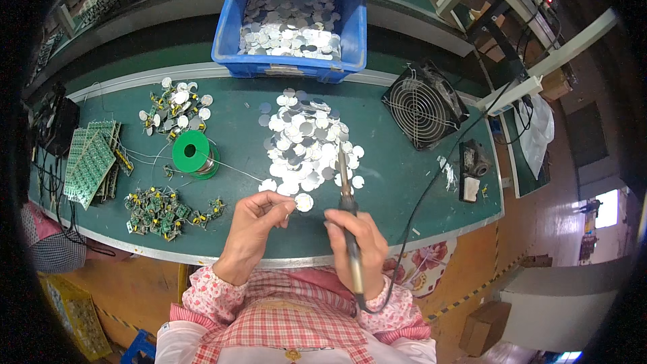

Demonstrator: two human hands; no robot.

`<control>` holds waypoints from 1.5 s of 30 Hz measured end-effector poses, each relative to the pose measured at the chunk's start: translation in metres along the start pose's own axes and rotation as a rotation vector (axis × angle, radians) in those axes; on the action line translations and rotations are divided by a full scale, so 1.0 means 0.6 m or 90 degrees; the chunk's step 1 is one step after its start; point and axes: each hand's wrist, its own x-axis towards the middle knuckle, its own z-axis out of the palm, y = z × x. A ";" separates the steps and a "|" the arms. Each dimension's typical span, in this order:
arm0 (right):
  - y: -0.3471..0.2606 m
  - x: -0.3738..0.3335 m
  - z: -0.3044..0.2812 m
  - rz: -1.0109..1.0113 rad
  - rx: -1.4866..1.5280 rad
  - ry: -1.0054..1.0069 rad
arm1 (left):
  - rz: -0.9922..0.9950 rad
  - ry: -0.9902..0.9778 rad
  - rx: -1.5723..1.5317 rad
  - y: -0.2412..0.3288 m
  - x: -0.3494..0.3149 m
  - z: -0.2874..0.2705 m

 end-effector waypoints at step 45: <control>0.031 0.018 -0.009 0.030 0.162 -0.119 | -0.101 -0.289 0.267 0.032 0.001 -0.002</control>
